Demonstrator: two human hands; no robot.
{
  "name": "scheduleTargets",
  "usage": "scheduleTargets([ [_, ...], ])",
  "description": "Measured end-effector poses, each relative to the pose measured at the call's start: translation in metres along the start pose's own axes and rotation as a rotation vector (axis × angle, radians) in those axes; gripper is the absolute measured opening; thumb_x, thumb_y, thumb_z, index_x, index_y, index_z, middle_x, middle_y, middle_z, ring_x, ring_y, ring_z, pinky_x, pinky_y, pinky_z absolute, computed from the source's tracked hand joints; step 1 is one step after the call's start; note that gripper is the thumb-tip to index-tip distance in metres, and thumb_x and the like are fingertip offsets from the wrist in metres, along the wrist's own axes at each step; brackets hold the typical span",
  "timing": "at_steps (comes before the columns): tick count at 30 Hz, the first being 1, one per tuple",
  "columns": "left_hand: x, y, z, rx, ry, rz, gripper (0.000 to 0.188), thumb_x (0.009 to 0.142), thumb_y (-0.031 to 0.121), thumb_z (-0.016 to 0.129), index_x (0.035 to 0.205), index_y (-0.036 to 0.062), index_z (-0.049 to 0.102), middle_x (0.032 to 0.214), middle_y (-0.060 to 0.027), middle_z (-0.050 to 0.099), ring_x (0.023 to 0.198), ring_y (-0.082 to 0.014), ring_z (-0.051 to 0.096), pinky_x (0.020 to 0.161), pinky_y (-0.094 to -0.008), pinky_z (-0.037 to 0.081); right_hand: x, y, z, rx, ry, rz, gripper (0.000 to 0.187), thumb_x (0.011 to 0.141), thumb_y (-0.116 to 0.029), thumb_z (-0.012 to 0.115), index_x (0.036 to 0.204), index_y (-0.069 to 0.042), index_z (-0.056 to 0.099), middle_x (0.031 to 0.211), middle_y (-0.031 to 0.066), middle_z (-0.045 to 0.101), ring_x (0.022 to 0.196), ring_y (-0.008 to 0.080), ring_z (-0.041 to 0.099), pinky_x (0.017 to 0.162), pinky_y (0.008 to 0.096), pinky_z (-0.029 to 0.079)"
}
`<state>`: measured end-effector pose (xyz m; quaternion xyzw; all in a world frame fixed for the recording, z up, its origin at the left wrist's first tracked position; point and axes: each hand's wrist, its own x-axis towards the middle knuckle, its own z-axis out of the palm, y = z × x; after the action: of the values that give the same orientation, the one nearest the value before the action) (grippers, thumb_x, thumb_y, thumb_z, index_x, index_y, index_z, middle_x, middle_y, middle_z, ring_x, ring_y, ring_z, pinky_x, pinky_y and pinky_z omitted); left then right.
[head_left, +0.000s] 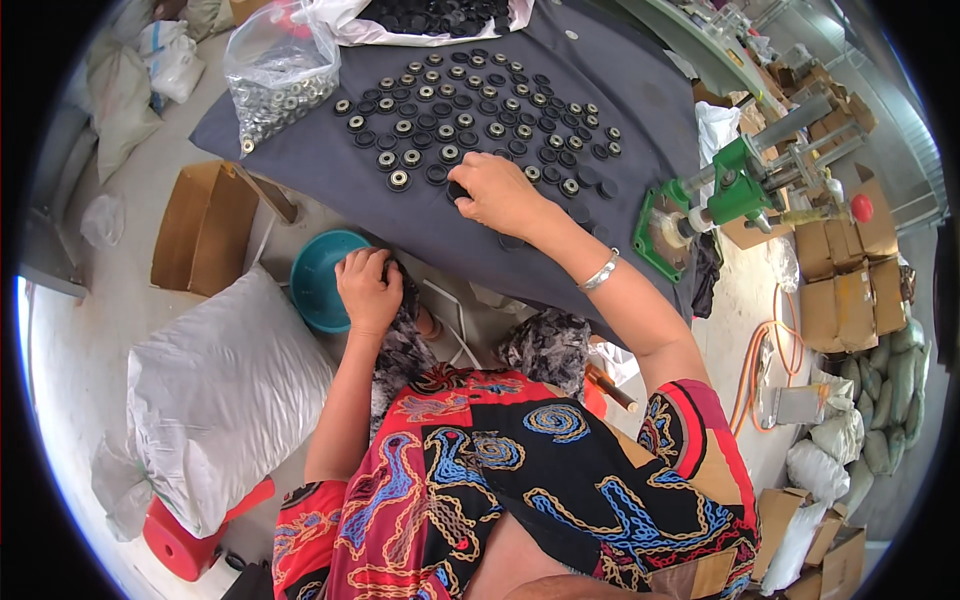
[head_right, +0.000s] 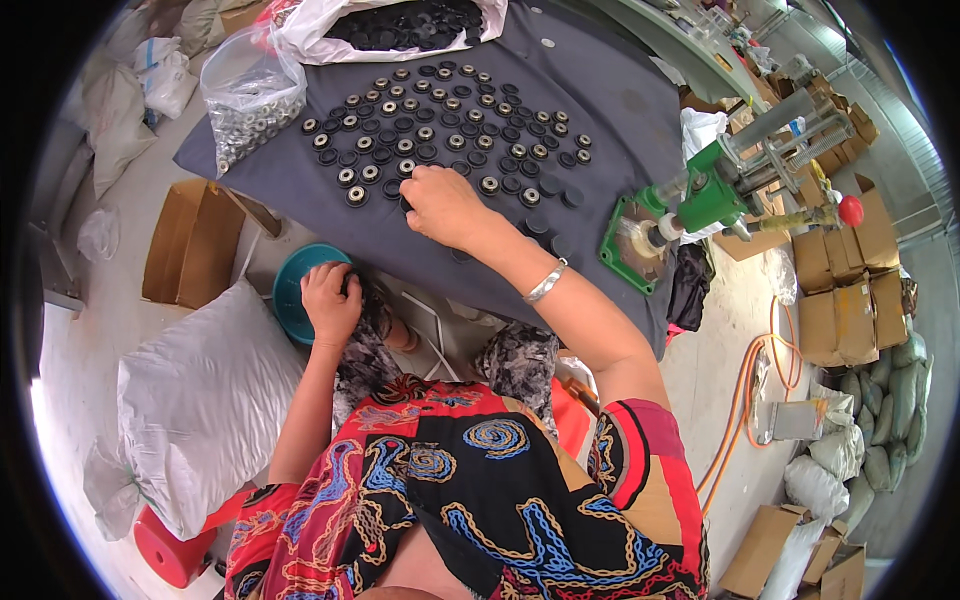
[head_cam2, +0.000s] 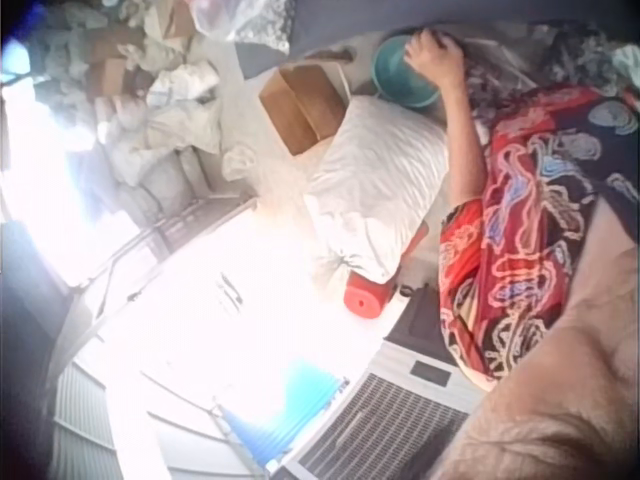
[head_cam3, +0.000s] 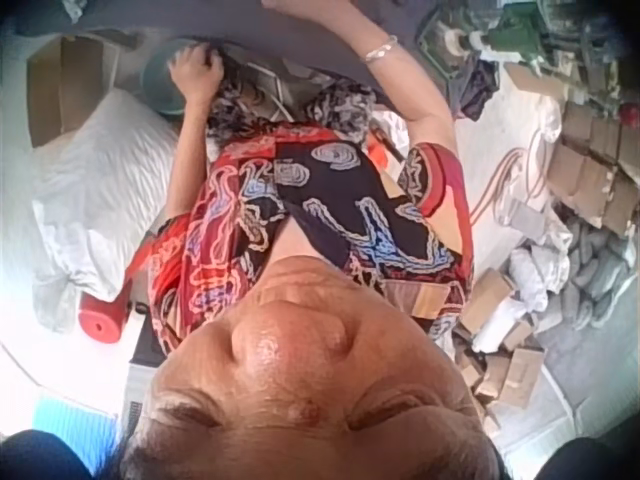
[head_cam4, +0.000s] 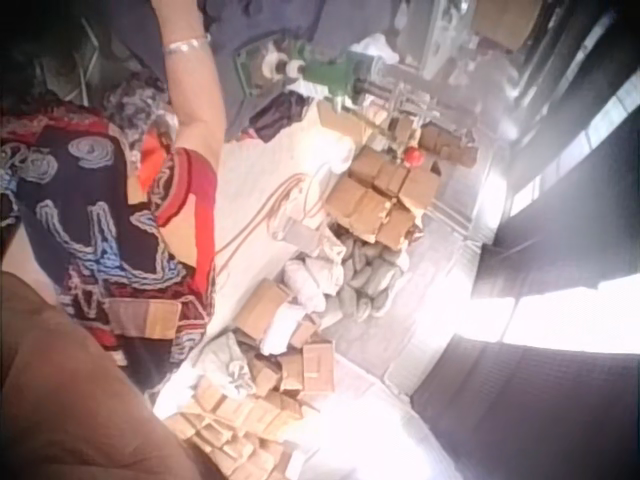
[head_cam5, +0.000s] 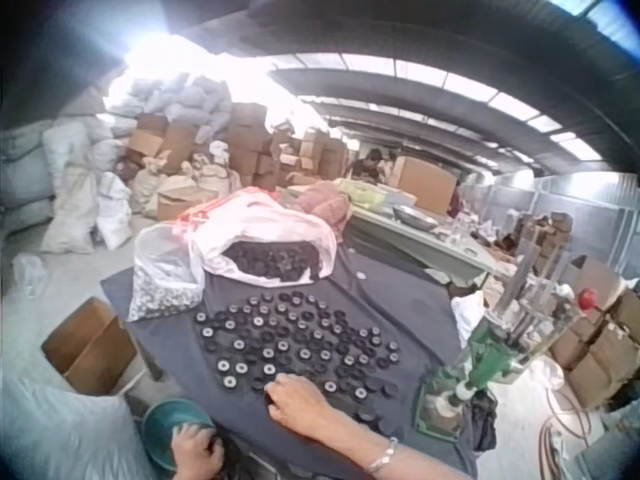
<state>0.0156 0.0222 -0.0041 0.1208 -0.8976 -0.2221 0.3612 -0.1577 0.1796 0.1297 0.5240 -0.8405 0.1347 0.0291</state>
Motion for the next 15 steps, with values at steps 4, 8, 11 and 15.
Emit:
scheduleTargets([
  [4, -0.0003, -0.0008, -0.0007, 0.0, -0.004, -0.003, 0.015, 0.072, 0.011, 0.068, 0.086, 0.0059, 0.066, 0.091, -0.0073, 0.067, 0.092, -0.0272, 0.061, 0.082, -0.0419, 0.043, 0.004, -0.0021, 0.0091, -0.096, -0.047, 0.013, 0.017, 0.076, -0.015, 0.068, 0.087, -0.002, 0.067, 0.094, 0.0139, 0.062, 0.093, 0.0315, 0.061, 0.083, 0.0435, 0.048],
  [8, 0.0023, 0.0007, -0.0024, -0.019, 0.014, 0.006, 0.016, 0.072, 0.009, 0.068, 0.087, 0.0056, 0.066, 0.091, -0.0071, 0.067, 0.089, -0.0276, 0.061, 0.081, -0.041, 0.044, 0.0045, -0.0029, 0.0071, -0.097, -0.063, 0.023, 0.016, 0.076, -0.015, 0.068, 0.086, -0.002, 0.067, 0.093, 0.0142, 0.062, 0.093, 0.0317, 0.061, 0.083, 0.044, 0.047],
  [11, 0.0017, -0.0003, -0.0008, -0.024, 0.014, 0.007, 0.015, 0.071, 0.009, 0.068, 0.086, 0.0058, 0.066, 0.091, -0.0073, 0.067, 0.09, -0.0275, 0.061, 0.082, -0.0415, 0.044, 0.006, -0.0032, 0.007, -0.08, -0.077, 0.026, 0.017, 0.075, -0.016, 0.068, 0.086, -0.002, 0.067, 0.093, 0.0145, 0.062, 0.093, 0.0322, 0.061, 0.084, 0.0444, 0.047],
  [15, 0.0008, 0.0012, -0.0019, -0.001, 0.013, 0.003, 0.015, 0.071, 0.01, 0.068, 0.086, 0.006, 0.066, 0.09, -0.0075, 0.067, 0.091, -0.0272, 0.062, 0.082, -0.042, 0.044, 0.0031, -0.0006, 0.0075, -0.008, 0.006, 0.003, 0.021, 0.075, -0.018, 0.069, 0.088, -0.001, 0.067, 0.094, 0.0152, 0.062, 0.091, 0.0331, 0.061, 0.083, 0.0435, 0.047],
])
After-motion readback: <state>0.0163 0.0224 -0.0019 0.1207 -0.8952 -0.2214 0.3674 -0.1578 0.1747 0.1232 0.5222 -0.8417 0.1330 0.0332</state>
